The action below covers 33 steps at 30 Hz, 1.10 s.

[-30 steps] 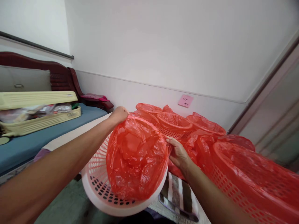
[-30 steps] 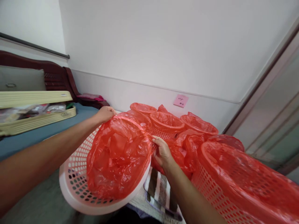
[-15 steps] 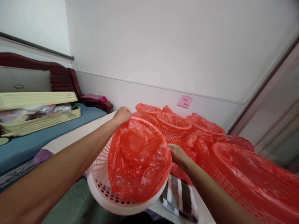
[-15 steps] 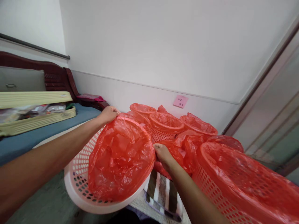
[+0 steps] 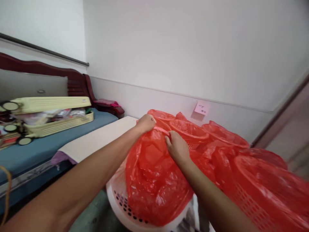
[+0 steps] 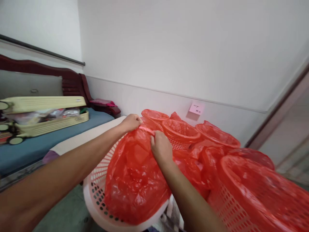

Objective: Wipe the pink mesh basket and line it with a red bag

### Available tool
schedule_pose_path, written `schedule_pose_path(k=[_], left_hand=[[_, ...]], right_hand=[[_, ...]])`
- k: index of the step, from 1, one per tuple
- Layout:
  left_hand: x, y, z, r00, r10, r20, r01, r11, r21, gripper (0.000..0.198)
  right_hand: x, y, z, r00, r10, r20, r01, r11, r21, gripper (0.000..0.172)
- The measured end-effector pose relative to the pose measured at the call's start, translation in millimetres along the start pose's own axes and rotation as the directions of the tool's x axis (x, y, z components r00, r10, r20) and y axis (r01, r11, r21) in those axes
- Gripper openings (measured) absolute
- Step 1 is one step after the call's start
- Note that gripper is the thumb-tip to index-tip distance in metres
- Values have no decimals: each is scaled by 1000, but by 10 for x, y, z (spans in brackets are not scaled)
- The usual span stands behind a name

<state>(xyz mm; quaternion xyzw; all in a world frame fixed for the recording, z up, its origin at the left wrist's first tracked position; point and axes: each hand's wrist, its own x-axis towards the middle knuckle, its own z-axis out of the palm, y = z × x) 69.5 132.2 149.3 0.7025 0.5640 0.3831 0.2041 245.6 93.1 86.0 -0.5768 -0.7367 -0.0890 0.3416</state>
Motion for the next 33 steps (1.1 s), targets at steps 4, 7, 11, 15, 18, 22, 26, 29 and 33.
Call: schedule_pose_path(k=[4, 7, 11, 15, 18, 22, 26, 29, 33], left_hand=[[-24, 41, 27, 999, 35, 29, -36, 998, 60, 29], [-1, 25, 47, 998, 48, 43, -51, 996, 74, 30], [33, 3, 64, 998, 57, 39, -59, 997, 56, 31], [68, -40, 76, 997, 72, 32, -72, 997, 7, 28], [98, -106, 77, 996, 85, 20, -83, 995, -48, 27], [117, -202, 42, 997, 82, 11, -80, 991, -110, 27], [113, -277, -14, 998, 67, 6, -65, 986, -152, 25], [110, -335, -46, 999, 53, 0, -52, 982, -183, 24], [118, -421, -72, 999, 38, -4, -38, 973, -228, 21]], right_hand=[[-34, 67, 101, 999, 32, -28, -35, 994, -99, 15], [-50, 78, 82, 998, 69, 9, -66, 984, -164, 16], [-70, 35, 40, 995, 93, 32, -83, 968, -237, 17], [-56, 25, 39, 993, 103, 58, -84, 959, -272, 19], [-38, 12, 31, 993, 96, 71, -70, 950, -303, 20], [-30, -50, 2, 990, 101, 93, -63, 937, -345, 20], [-20, -143, -4, 992, 83, 99, -41, 931, -363, 20], [-4, -218, 2, 992, 71, 106, -26, 923, -383, 19], [15, -296, 8, 991, 68, 117, -17, 918, -397, 19]])
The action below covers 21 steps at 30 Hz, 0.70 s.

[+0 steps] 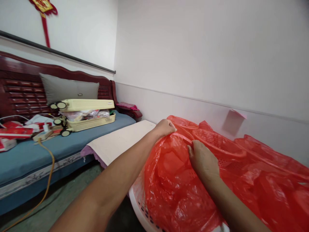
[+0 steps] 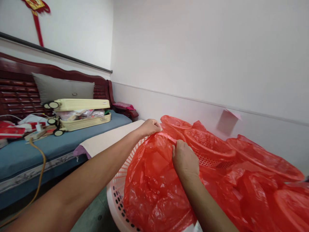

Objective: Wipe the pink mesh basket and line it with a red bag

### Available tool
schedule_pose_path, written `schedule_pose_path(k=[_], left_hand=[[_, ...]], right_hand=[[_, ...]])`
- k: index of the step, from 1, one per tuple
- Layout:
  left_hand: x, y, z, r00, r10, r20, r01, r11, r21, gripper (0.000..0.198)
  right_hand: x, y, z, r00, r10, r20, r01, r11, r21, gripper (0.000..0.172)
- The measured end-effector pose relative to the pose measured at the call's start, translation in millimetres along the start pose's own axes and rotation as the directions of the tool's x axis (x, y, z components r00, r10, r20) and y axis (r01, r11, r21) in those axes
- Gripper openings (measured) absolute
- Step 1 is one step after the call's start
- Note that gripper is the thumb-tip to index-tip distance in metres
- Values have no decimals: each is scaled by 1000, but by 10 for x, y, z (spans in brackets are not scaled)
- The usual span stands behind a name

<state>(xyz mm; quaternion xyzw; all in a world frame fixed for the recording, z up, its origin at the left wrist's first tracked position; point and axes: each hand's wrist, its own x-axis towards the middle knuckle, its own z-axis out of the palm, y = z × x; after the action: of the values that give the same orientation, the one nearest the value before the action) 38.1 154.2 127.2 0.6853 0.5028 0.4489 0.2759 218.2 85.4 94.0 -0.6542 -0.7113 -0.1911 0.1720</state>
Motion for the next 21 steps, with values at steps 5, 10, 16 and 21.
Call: schedule_pose_path(k=[5, 10, 16, 21], left_hand=[[13, -63, -40, 1000, -1, -1, 1, 999, -39, 16], [5, -75, -53, 1000, 1, 5, -1, 998, -58, 14], [-36, -49, -70, 1000, -7, -8, 7, 999, -53, 15], [-63, -19, -91, 1000, -21, -6, 20, 997, -68, 14]], right_hand=[[2, -33, -8, 1000, -15, -14, 15, 1000, -24, 19], [-16, -36, -9, 1000, -20, -21, 19, 999, -32, 18], [-21, -63, -45, 1000, -11, 7, 11, 1000, -20, 20], [-27, -79, -62, 1000, -16, 5, 16, 1000, -18, 19]])
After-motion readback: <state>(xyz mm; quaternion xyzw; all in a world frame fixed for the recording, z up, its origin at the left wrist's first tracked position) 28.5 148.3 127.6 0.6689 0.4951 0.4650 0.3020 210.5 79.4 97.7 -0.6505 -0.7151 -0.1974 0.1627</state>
